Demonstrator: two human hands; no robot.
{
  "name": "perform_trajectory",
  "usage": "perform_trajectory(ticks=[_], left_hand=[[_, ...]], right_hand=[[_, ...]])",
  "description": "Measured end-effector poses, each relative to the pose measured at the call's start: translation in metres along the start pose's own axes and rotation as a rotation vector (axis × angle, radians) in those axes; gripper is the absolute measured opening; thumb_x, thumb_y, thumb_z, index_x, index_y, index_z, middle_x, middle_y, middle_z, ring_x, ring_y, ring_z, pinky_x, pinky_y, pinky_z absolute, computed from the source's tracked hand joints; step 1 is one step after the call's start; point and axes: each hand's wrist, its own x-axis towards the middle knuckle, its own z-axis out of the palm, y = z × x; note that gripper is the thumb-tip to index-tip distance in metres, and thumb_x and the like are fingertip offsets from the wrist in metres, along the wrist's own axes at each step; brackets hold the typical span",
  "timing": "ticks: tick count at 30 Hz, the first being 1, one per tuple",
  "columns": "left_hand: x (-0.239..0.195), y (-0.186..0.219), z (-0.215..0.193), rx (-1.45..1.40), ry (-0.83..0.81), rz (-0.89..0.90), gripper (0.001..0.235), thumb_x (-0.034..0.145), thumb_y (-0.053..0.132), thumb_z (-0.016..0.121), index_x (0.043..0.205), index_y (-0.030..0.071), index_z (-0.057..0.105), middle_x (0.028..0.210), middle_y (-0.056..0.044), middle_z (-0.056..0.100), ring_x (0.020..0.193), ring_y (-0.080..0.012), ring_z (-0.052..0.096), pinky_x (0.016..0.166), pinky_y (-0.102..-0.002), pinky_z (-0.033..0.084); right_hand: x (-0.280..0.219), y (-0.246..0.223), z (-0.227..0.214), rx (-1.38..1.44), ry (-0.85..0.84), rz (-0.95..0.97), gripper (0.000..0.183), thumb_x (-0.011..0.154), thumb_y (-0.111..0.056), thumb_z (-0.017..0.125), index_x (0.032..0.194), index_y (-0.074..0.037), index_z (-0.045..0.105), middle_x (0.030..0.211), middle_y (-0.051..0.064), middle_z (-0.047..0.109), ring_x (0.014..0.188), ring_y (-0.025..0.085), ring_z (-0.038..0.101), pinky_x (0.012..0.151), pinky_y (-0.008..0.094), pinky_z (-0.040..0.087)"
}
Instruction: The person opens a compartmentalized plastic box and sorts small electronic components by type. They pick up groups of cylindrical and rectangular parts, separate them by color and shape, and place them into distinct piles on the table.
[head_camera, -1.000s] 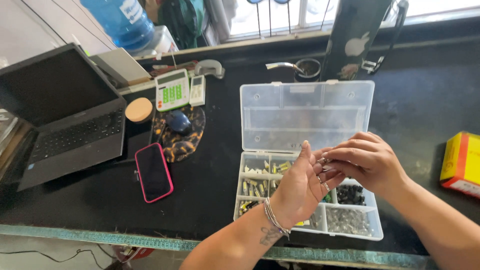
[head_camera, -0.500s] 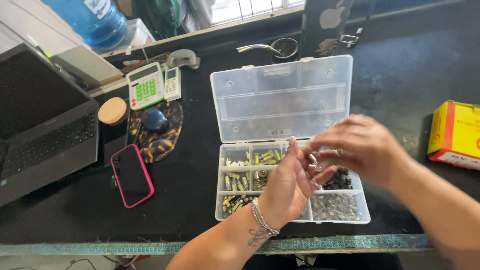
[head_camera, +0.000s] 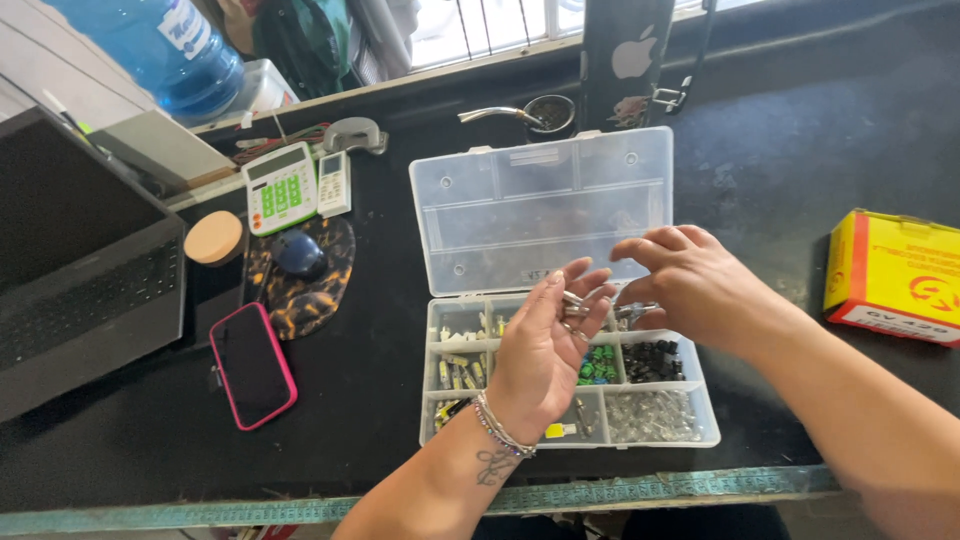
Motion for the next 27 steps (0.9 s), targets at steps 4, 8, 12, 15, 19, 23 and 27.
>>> perform_trajectory(ticks=[4,8,12,15,19,23,27], left_hand=[[-0.001,0.001,0.001,-0.01,-0.006,-0.026,0.045,0.107,0.034,0.051,0.137,0.001,0.057,0.129,-0.02,0.066,0.12,-0.0284,0.067,0.104,-0.032,0.058],[-0.002,0.0,0.0,-0.018,-0.013,-0.038,0.048,0.107,0.038,0.052,0.138,0.001,0.056,0.129,-0.021,0.065,0.12,-0.0289,0.067,0.103,-0.033,0.058],[0.0,-0.001,-0.002,-0.007,-0.018,-0.058,0.05,0.107,0.039,0.052,0.138,0.0,0.056,0.129,-0.021,0.065,0.12,-0.0291,0.067,0.102,-0.032,0.058],[0.001,-0.002,-0.003,0.006,-0.021,-0.071,0.052,0.107,0.041,0.051,0.138,0.001,0.055,0.13,-0.02,0.065,0.119,-0.0292,0.067,0.103,-0.034,0.059],[-0.001,-0.002,-0.002,0.031,-0.023,-0.093,0.053,0.107,0.043,0.05,0.138,0.002,0.055,0.129,-0.019,0.065,0.118,-0.0269,0.068,0.102,-0.032,0.059],[-0.001,-0.001,-0.003,0.047,-0.021,-0.071,0.052,0.107,0.042,0.049,0.137,0.001,0.054,0.128,-0.018,0.064,0.119,-0.0272,0.067,0.104,-0.033,0.057],[0.005,-0.008,-0.011,0.047,-0.025,-0.066,0.051,0.108,0.045,0.048,0.135,0.002,0.057,0.123,-0.016,0.067,0.114,-0.0242,0.07,0.101,-0.031,0.059]], right_hand=[[0.002,-0.007,0.002,-0.073,-0.103,0.093,0.027,0.072,-0.053,0.082,0.097,-0.051,0.072,0.123,-0.016,0.052,0.124,0.017,0.046,0.118,0.051,0.027],[0.003,-0.007,0.004,-0.067,-0.129,0.072,0.025,0.073,-0.052,0.08,0.096,-0.046,0.072,0.119,-0.015,0.053,0.124,0.016,0.046,0.119,0.056,0.025],[0.004,-0.002,0.014,-0.076,-0.044,0.023,0.022,0.072,-0.054,0.079,0.092,-0.046,0.071,0.114,-0.012,0.054,0.12,0.016,0.048,0.121,0.062,0.019],[0.006,0.004,0.016,-0.062,-0.001,-0.005,0.016,0.074,-0.055,0.076,0.087,-0.048,0.072,0.108,-0.012,0.056,0.118,0.016,0.052,0.122,0.063,0.018],[0.004,0.012,0.023,-0.09,0.052,-0.025,0.016,0.075,-0.057,0.073,0.087,-0.047,0.072,0.106,-0.014,0.057,0.116,0.013,0.053,0.123,0.063,0.016],[-0.002,0.005,0.008,0.156,0.487,-0.083,0.015,0.081,-0.046,0.077,0.09,-0.035,0.075,0.097,-0.008,0.065,0.099,0.015,0.062,0.123,0.058,0.021],[-0.003,-0.007,0.005,0.369,0.714,-0.116,0.016,0.088,-0.037,0.079,0.1,-0.029,0.076,0.092,-0.009,0.068,0.091,0.013,0.064,0.122,0.046,0.027]])
